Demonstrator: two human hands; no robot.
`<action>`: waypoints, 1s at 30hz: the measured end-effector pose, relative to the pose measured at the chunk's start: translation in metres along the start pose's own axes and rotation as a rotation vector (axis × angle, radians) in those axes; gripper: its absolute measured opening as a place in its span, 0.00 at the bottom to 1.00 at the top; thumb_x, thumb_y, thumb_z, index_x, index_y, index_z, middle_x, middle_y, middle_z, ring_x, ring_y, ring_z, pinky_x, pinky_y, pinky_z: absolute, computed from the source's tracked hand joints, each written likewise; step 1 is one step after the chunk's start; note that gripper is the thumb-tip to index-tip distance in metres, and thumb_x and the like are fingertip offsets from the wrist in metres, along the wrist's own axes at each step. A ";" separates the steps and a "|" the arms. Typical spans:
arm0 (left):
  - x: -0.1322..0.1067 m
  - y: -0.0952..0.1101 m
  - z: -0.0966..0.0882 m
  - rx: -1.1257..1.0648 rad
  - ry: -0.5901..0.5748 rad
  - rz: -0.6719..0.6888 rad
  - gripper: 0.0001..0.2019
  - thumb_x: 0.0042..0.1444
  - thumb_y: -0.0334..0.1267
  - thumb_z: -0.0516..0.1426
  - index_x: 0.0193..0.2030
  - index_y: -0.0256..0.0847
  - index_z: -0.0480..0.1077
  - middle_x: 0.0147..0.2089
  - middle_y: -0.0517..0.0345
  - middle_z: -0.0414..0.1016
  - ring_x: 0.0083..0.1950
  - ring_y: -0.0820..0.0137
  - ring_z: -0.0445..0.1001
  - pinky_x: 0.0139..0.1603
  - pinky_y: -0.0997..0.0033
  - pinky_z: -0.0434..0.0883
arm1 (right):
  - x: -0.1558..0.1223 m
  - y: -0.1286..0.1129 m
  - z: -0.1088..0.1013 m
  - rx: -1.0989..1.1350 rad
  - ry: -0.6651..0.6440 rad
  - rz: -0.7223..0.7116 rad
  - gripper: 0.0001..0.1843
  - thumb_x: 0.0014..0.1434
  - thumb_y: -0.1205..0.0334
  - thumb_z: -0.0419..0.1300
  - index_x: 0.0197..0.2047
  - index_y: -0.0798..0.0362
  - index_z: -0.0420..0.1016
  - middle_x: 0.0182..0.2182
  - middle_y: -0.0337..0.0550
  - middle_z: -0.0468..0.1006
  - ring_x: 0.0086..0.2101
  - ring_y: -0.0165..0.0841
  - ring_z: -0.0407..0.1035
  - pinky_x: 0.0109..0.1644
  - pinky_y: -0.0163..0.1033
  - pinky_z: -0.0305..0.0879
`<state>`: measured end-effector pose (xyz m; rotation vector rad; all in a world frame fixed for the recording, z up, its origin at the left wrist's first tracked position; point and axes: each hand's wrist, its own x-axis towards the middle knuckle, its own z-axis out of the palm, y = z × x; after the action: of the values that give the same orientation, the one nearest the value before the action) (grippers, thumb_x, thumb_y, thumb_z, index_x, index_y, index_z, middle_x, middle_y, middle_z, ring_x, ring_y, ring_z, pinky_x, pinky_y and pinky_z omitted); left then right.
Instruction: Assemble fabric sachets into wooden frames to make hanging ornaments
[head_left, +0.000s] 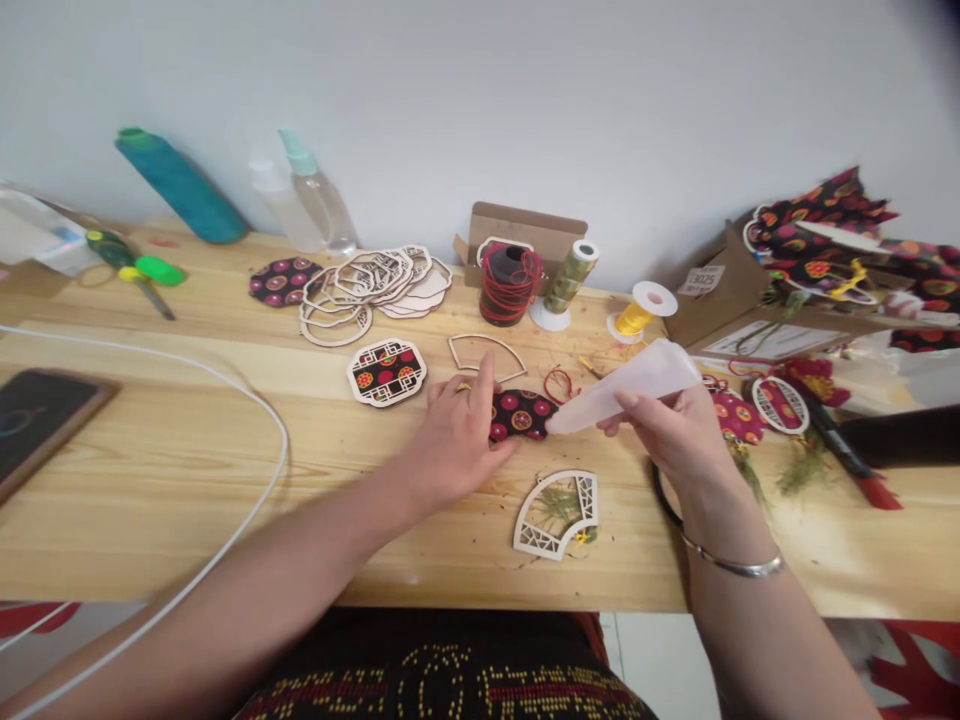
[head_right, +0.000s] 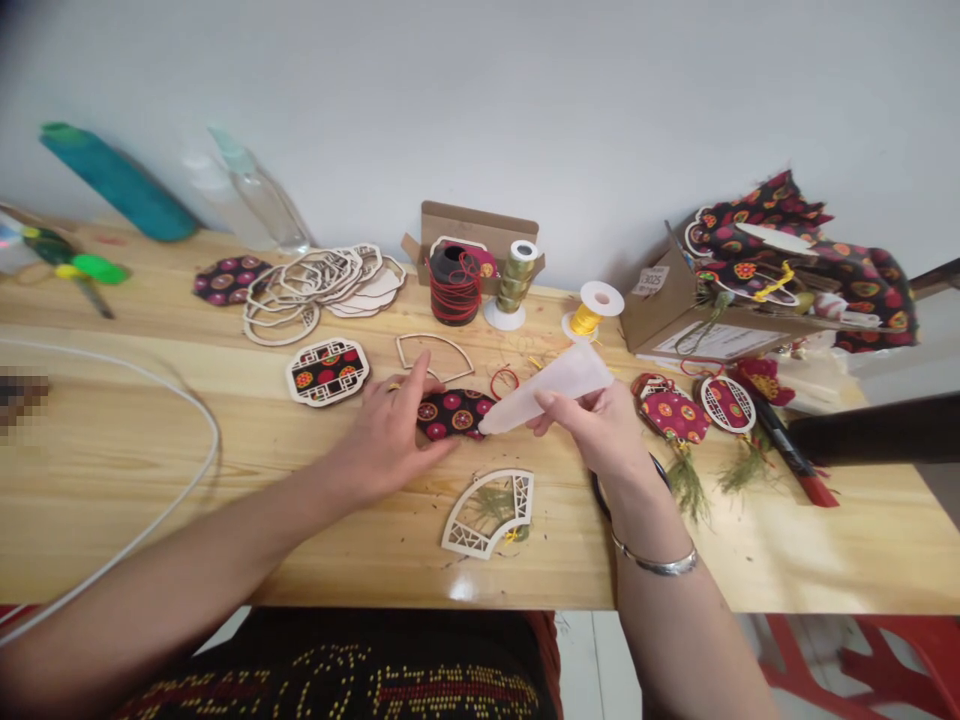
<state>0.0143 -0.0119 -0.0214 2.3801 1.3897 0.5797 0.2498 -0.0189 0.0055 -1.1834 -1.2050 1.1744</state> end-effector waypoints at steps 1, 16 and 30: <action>0.000 0.000 0.000 -0.005 -0.008 -0.007 0.49 0.52 0.41 0.61 0.71 0.35 0.32 0.54 0.41 0.73 0.55 0.48 0.68 0.55 0.46 0.59 | -0.001 0.000 0.000 -0.044 -0.003 0.002 0.10 0.49 0.58 0.69 0.28 0.56 0.77 0.21 0.41 0.79 0.21 0.32 0.73 0.24 0.36 0.72; 0.001 0.008 -0.008 0.047 -0.119 -0.101 0.42 0.51 0.38 0.56 0.69 0.30 0.39 0.56 0.39 0.68 0.58 0.47 0.63 0.60 0.43 0.55 | -0.009 -0.009 0.010 -0.427 -0.106 -0.136 0.07 0.50 0.60 0.66 0.29 0.54 0.75 0.23 0.40 0.78 0.22 0.30 0.71 0.25 0.35 0.68; 0.001 0.010 -0.013 0.017 -0.184 -0.140 0.45 0.49 0.40 0.56 0.70 0.31 0.36 0.57 0.39 0.66 0.60 0.46 0.60 0.61 0.42 0.53 | -0.013 -0.005 0.014 -0.254 0.012 -0.152 0.08 0.51 0.58 0.67 0.31 0.53 0.76 0.21 0.41 0.78 0.21 0.33 0.72 0.24 0.38 0.71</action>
<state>0.0162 -0.0147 -0.0055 2.2616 1.4678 0.3047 0.2357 -0.0319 0.0103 -1.2579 -1.4405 0.9193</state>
